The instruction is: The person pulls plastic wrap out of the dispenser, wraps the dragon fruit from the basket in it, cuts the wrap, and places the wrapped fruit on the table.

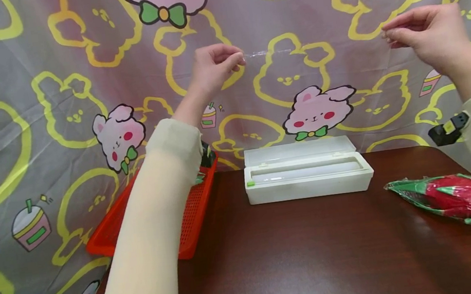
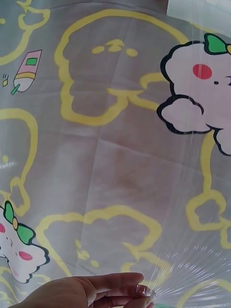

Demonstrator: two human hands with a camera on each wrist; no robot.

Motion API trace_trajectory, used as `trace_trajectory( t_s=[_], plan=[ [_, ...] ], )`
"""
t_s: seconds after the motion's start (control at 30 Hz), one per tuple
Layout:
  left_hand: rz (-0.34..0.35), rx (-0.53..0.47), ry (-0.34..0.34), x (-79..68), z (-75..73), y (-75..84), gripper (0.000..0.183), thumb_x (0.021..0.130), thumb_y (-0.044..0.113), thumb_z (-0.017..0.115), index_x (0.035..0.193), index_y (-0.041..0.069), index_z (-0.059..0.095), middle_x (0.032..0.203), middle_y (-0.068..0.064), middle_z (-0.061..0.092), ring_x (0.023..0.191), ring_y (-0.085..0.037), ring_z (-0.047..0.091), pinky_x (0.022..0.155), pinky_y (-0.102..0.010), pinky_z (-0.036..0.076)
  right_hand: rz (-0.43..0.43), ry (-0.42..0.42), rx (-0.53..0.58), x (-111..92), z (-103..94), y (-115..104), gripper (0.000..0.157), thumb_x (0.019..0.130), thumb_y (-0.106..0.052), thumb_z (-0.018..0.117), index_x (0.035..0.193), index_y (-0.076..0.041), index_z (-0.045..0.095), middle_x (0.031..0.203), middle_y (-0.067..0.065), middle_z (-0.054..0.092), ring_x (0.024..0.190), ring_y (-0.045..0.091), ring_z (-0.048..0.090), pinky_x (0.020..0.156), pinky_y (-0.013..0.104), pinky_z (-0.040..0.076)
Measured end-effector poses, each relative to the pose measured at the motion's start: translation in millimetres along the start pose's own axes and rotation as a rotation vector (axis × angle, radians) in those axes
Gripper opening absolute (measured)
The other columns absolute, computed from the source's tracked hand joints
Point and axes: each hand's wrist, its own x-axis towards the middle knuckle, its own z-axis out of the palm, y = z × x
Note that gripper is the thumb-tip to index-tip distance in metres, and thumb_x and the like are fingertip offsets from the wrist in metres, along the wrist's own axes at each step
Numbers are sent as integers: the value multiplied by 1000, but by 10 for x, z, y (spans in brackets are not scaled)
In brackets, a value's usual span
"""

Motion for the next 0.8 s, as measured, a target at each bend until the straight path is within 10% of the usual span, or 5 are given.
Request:
trace_trajectory(
  t_s=[0.8],
  plan=[
    [44,-13,26,101,-93,287,17,91,13,68,101,-1,71,89,-9,70,83,-18,61,81,-25,50,-57,61,95,42,-64,-286,16,91,-1,64,93,-11,77,83,-9,69,74,4,65,69,7,47]
  ],
)
